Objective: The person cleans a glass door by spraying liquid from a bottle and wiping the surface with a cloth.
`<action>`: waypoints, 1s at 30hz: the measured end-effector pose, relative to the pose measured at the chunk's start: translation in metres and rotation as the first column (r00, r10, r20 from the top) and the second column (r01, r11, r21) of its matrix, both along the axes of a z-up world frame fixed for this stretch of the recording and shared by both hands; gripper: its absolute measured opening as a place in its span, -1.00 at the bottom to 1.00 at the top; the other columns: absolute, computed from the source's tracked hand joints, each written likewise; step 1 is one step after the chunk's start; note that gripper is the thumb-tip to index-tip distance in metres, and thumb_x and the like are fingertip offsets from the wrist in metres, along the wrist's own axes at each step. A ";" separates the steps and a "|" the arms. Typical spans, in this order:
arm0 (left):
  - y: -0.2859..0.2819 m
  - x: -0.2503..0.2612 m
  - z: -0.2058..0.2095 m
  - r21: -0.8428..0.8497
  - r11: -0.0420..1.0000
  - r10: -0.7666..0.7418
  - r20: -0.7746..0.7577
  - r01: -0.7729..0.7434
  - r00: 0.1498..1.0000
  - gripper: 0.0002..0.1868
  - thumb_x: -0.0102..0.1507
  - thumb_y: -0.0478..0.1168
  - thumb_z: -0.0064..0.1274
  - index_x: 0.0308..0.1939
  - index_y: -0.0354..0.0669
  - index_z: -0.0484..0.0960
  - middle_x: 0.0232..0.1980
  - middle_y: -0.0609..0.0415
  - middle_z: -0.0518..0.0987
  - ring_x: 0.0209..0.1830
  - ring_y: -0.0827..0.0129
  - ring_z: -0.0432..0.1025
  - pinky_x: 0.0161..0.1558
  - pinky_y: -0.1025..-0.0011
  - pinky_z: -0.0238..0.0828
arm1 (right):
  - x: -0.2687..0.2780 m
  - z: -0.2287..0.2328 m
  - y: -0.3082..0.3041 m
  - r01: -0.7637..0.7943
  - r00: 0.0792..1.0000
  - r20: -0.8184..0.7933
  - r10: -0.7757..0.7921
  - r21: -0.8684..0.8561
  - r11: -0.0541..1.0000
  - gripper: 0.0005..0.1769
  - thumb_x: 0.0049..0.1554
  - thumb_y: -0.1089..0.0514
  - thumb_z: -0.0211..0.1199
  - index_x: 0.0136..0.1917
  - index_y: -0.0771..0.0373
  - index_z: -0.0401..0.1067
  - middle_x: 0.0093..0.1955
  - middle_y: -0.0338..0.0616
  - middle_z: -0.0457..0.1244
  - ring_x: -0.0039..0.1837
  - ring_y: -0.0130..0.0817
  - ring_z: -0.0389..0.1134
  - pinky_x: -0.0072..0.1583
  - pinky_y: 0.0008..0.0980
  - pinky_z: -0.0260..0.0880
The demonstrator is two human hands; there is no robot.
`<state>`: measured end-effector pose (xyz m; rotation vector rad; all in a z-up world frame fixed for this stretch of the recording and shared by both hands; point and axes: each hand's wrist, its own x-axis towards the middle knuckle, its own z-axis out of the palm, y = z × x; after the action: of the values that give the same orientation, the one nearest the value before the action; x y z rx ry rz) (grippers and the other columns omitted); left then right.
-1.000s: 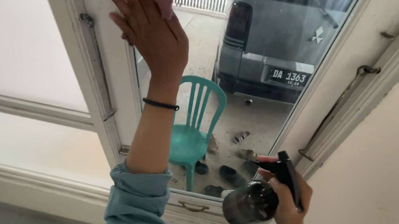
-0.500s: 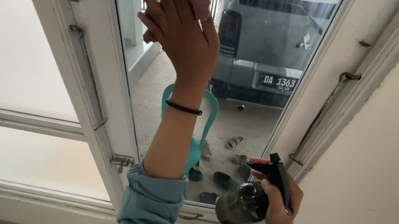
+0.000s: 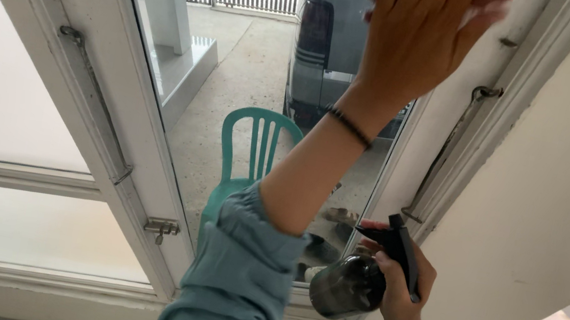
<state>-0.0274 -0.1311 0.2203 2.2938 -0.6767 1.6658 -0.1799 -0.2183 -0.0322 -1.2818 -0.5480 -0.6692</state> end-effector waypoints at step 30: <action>0.065 0.002 -0.274 0.435 0.901 -0.034 0.100 -0.013 0.994 -0.47 0.64 -0.10 -0.33 0.67 -0.17 0.09 0.74 -0.04 -0.02 0.73 0.19 -0.37 0.65 0.14 -0.47 | -0.010 -0.022 0.009 0.074 0.995 -0.063 -0.076 -0.021 0.997 -0.54 0.04 0.39 -0.01 0.19 0.64 0.38 0.16 0.31 0.37 0.15 -0.06 0.45 0.25 -0.16 0.50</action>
<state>-0.0254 -0.0659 -0.0539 2.4907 -1.1907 1.7859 -0.1904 -0.2096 -0.0540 -1.3417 -0.4566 -0.6846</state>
